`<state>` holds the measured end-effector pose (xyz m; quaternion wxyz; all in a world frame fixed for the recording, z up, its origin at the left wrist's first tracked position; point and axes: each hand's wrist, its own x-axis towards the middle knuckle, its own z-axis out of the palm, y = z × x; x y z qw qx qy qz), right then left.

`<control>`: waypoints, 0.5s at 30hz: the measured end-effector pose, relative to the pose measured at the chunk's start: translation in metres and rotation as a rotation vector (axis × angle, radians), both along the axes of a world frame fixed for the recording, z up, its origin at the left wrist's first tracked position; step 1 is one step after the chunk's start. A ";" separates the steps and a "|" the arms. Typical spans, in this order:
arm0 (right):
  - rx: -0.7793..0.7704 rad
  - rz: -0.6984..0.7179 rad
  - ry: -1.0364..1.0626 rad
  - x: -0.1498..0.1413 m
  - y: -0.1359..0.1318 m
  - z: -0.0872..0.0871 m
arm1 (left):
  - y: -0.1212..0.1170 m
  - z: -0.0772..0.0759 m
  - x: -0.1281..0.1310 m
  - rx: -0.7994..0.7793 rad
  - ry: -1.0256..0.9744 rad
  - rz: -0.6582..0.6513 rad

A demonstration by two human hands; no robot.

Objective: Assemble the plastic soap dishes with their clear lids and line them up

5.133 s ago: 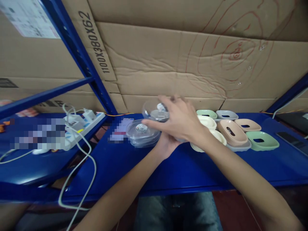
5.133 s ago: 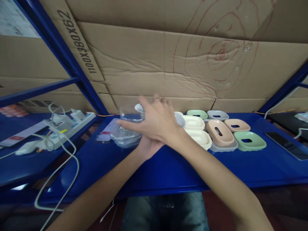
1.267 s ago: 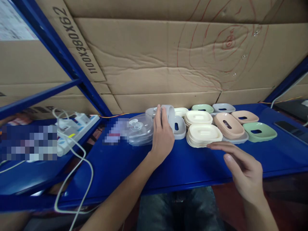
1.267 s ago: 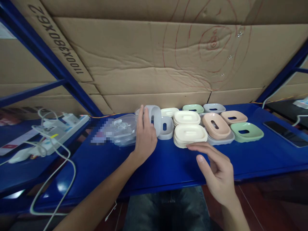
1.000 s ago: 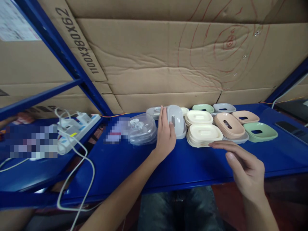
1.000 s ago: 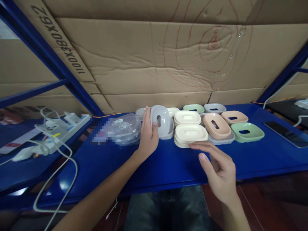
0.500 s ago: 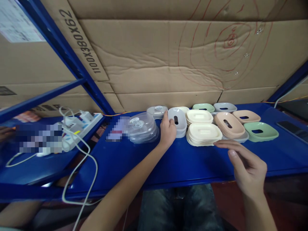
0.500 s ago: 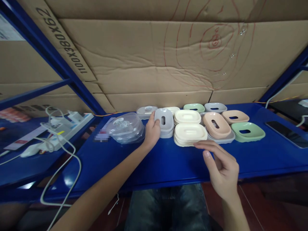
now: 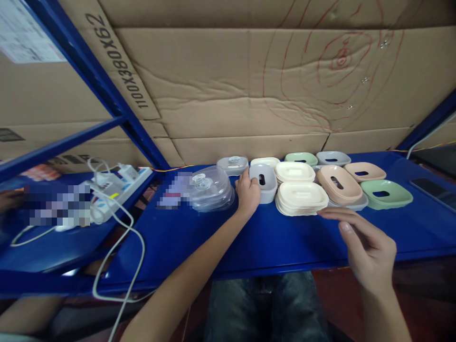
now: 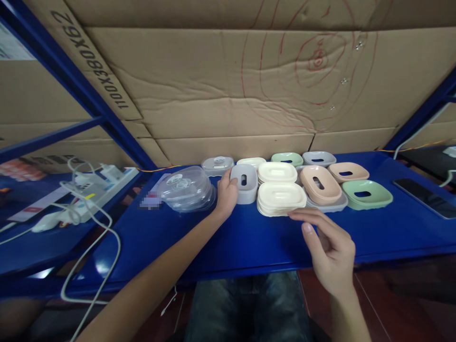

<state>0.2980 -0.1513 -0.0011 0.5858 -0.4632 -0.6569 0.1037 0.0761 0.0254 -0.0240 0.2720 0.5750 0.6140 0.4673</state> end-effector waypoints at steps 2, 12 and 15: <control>0.002 0.002 0.003 0.001 -0.001 0.000 | 0.000 0.001 0.001 -0.031 0.015 0.004; 0.001 -0.008 -0.010 0.004 0.000 0.000 | -0.002 0.000 0.001 -0.012 -0.045 0.019; -0.007 -0.010 0.000 0.004 -0.001 0.000 | -0.004 -0.002 0.002 0.011 -0.097 0.009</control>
